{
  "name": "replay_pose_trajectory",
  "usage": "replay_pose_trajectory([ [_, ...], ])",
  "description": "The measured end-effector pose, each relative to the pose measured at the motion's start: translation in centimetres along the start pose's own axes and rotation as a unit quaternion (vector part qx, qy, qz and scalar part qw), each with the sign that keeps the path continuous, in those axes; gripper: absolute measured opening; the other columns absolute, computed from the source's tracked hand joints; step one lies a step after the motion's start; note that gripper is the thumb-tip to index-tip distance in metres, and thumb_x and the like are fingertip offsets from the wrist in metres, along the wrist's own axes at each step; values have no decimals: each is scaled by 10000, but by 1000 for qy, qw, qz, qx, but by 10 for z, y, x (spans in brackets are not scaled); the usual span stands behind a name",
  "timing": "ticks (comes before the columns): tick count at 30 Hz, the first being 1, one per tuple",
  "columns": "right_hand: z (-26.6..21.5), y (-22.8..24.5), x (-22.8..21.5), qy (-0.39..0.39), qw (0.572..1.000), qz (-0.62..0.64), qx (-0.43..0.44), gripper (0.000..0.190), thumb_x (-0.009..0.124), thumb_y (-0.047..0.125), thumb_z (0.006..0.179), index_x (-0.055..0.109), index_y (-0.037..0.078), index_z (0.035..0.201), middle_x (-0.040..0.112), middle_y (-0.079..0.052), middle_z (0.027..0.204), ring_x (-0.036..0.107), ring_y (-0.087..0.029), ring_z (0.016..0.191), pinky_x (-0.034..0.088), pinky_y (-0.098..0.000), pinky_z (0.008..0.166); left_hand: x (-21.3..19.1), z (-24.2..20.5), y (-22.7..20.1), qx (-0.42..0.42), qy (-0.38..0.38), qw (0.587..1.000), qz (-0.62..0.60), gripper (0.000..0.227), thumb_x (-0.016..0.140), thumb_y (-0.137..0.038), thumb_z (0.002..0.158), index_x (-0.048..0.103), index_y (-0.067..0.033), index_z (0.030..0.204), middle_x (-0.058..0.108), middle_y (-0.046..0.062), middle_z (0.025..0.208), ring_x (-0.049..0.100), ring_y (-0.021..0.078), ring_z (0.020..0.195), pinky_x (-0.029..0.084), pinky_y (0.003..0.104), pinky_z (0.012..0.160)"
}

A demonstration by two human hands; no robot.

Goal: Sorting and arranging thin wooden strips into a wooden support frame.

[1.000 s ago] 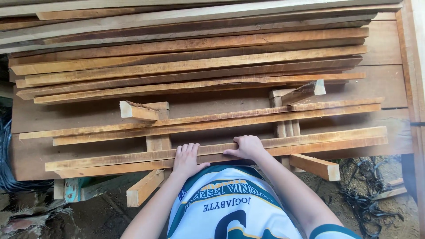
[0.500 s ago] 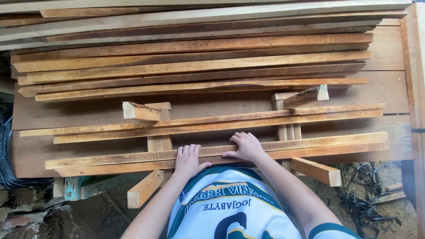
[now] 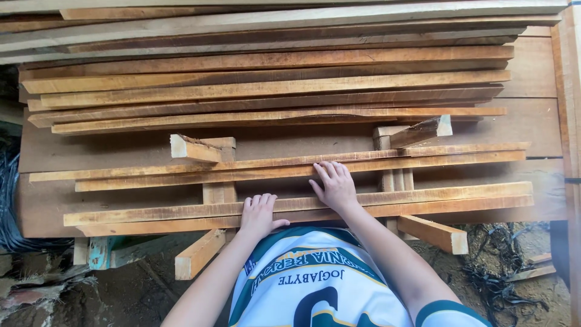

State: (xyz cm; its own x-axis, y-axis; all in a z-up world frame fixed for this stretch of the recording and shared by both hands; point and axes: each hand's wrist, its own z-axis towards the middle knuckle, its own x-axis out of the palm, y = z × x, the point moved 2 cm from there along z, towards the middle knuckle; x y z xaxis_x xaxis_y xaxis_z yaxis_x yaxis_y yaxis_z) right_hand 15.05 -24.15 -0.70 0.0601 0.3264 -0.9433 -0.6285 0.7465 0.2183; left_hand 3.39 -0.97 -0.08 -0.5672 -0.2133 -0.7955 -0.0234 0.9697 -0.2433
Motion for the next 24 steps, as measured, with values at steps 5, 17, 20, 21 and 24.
replay_pose_trajectory([
  [5,37,-3,-11,71,997,-2,44,650,718,558,843,617,153,1341,611,-69,1315,555,-280,1256,363,-475,1123,3,-3,-3,9,-47,998,40,919,730,-733,738,494,-165,1420,493,50,1453,420,277,1391,352,466,1086],
  [17,72,-27,13,514,833,132,158,726,613,854,727,764,290,1158,762,-54,1187,671,-294,1219,539,-453,1029,22,-12,-6,35,-209,968,132,1130,649,-791,705,352,-121,1565,227,129,1692,206,358,1545,154,551,1242],
  [20,57,-28,15,532,809,179,173,670,681,811,706,781,295,1121,762,-65,1177,660,-305,1229,537,-451,1026,30,-12,-7,43,-221,966,129,1109,622,-794,719,356,-129,1565,247,104,1687,233,342,1536,158,557,1249],
  [21,55,-25,10,532,803,202,178,621,702,768,721,792,279,1093,768,-87,1156,664,-326,1217,538,-463,1013,30,-13,-7,47,-225,965,129,1078,603,-791,742,363,-134,1563,261,96,1681,252,337,1524,169,558,1248],
  [24,58,-25,5,518,820,178,163,624,691,778,727,792,275,1081,775,-90,1111,686,-326,1175,557,-466,973,24,-17,-9,43,-231,963,134,1023,598,-780,756,402,-151,1539,274,87,1680,271,332,1519,190,554,1239],
])
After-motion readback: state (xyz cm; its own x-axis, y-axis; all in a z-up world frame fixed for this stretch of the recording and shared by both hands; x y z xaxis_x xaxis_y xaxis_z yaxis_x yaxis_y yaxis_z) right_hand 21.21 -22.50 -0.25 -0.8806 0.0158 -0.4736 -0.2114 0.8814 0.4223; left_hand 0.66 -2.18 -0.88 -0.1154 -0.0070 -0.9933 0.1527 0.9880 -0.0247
